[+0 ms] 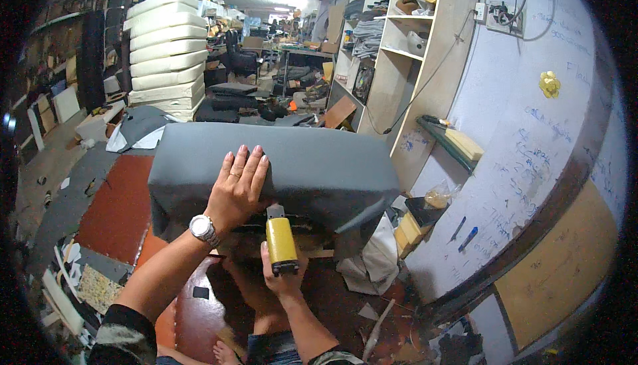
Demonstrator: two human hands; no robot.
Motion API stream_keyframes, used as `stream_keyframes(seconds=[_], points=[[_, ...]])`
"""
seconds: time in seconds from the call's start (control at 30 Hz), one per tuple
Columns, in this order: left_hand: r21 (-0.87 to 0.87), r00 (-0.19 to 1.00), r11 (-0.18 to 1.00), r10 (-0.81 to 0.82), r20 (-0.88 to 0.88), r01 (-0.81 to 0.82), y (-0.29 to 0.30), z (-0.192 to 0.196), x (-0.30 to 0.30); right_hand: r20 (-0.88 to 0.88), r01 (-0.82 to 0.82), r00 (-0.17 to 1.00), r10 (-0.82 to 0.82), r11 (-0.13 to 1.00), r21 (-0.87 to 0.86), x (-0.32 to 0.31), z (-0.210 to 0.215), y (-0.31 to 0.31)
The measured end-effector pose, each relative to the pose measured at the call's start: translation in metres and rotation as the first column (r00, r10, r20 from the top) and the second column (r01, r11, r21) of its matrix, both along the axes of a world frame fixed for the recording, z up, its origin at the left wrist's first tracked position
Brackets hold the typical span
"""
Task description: The person stretches and staples gray fabric onto a wooden cushion frame using a pneumatic staple gun. They repeatedly pull the fabric taut, staple edges, and trim excess material with a knife.
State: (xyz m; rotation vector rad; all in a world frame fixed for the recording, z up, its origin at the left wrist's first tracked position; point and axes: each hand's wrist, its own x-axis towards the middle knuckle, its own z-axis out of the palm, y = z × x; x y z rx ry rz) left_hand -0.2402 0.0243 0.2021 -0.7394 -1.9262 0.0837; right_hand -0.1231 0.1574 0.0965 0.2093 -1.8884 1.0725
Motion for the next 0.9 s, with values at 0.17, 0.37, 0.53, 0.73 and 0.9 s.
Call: stream_keyframes(seconds=[0.17,0.37,0.53,0.73,0.9], points=[[-0.006,0.997,0.998,0.055,-0.058,-0.056,0.002,0.009,0.014,0.034,-0.021,0.999,0.025,0.993,-0.114,0.001,-0.016,-0.010],[0.508,0.823,0.796,-0.506,0.259,0.330,-0.021,-0.010,0.091,0.204,0.027,0.979,0.012,0.982,-0.186,0.018,-0.027,0.007],[0.682,0.484,-0.459,-0.858,-0.173,-0.569,-0.052,-0.059,0.112,0.247,0.013,0.967,0.063,0.955,-0.296,0.022,-0.020,0.015],[0.729,0.217,-0.562,-0.826,-0.521,-0.391,-0.042,-0.037,0.033,0.180,-0.070,0.975,0.128,0.952,-0.299,0.004,0.008,0.002],[0.724,0.384,-0.539,-0.835,-0.394,-0.429,-0.026,-0.012,0.013,0.253,-0.067,0.952,0.170,0.927,-0.370,-0.025,0.038,-0.002]])
